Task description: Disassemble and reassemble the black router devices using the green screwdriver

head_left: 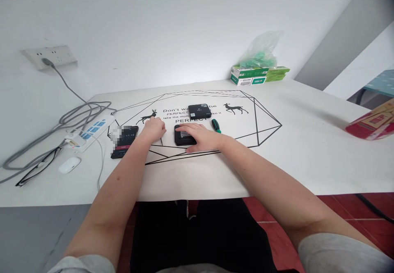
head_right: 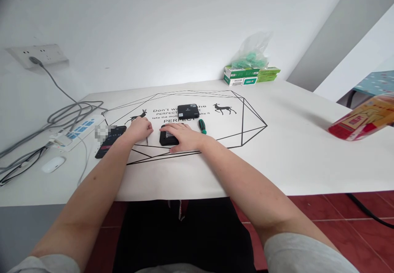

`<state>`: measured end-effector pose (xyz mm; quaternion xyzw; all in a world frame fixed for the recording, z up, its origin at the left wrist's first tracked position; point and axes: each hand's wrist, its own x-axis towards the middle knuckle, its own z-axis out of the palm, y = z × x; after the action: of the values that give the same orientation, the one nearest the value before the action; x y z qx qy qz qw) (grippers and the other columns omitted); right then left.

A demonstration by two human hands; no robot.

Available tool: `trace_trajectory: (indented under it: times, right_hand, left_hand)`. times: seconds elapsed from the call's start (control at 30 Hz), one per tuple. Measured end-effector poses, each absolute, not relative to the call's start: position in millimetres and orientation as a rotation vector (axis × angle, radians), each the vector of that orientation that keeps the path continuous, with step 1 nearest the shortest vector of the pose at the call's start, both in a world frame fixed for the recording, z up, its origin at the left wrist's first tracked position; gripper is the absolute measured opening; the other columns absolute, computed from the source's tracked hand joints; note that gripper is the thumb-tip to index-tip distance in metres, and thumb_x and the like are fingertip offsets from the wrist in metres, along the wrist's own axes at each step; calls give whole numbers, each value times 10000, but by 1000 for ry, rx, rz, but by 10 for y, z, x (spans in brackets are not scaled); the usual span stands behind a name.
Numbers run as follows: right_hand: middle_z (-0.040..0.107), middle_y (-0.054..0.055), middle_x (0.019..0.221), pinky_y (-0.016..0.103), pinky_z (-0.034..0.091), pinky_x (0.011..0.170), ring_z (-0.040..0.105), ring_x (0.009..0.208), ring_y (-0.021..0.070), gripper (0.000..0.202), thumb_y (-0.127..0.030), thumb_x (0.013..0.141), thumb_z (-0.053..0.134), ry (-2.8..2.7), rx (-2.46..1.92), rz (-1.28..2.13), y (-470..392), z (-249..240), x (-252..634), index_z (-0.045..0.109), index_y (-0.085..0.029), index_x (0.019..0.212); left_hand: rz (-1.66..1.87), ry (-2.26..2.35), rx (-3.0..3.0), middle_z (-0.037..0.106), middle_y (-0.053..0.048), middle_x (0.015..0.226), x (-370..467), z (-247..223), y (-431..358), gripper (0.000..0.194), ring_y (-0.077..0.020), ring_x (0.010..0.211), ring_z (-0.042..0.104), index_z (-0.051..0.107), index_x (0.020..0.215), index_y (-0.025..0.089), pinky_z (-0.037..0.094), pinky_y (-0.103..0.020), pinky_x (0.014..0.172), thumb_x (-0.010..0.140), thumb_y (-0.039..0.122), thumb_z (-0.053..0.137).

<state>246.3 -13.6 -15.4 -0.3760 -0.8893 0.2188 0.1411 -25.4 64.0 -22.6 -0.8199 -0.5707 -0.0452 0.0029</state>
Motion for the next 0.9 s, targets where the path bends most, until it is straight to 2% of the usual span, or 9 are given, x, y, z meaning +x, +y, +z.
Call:
trace_trajectory:
  times: [0.07,0.13,0.27,0.33,0.4,0.47,0.57,0.73,0.9]
  right_hand:
    - [450,140,1745,663,266,1333,366,1648,406,937,-391,825,867,-2541,-1082,634,-146,-148,2464,440,-325,1655]
    - [499,145,1708,653,294,1324,403,1622,411,890,-385,821,868,-2540,-1079,631,-138,-149,2471,488,-304,1622]
    - [631,161,1580,663,353,1283,500,1533,431,555,-450,858,832,-2544,-1029,607,-55,-204,2477,712,-248,1361]
    - [725,168,1424,631,439,1215,623,1383,391,372,-440,934,735,-2430,-982,599,2,-253,2459,756,-216,1230]
    - [791,132,1194,535,552,1071,719,1126,301,287,-412,988,647,-2188,-977,661,51,-299,2426,754,-202,1150]
    - [785,66,979,419,604,875,710,863,210,267,-444,987,655,-1899,-986,863,83,-329,2385,737,-205,1074]
    - [750,9,814,305,575,691,654,682,136,363,-520,857,839,-1525,-922,1216,97,-338,2338,718,-202,985]
    - [759,-6,746,248,581,664,680,656,106,552,-446,559,1060,-1217,-845,1500,70,-288,2328,726,-188,915]
    - [744,-22,739,233,574,687,665,654,85,511,-325,538,1054,-1125,-816,1610,47,-241,2346,735,-186,913]
  left_hand:
    - [-176,-1808,-2586,756,-182,1108,-238,-208,624,140,-413,1182,613,769,791,185,527,-511,1009,905,231,704]
    - [-240,-1828,-2611,757,-182,1096,-222,-180,601,133,-410,1186,622,754,779,184,528,-502,1015,897,219,706]
    - [-433,-1866,-2707,769,-112,1066,-171,-112,513,165,-310,1043,689,779,932,203,560,-404,944,966,320,668]
    - [-587,-1902,-2788,768,-65,987,-111,-96,447,264,-259,908,695,778,1019,218,571,-370,856,1010,429,619]
    - [-1027,-1966,-2955,767,-55,965,-23,-101,379,297,-247,891,679,776,1004,210,558,-379,861,970,485,667]
    - [-1314,-1936,-3004,764,-48,945,81,-117,316,274,-244,914,663,768,946,209,542,-396,906,920,477,715]
    - [-1421,-1861,-3036,768,-31,941,220,-137,240,223,-238,917,651,762,905,226,527,-417,958,893,447,741]
    - [-1593,-1701,-3061,767,-30,940,308,-146,185,183,-234,889,655,754,874,231,527,-406,919,867,413,740]
    - [-1655,-1701,-2999,766,-39,966,320,-177,208,217,-238,898,654,752,887,232,535,-402,897,843,443,779]
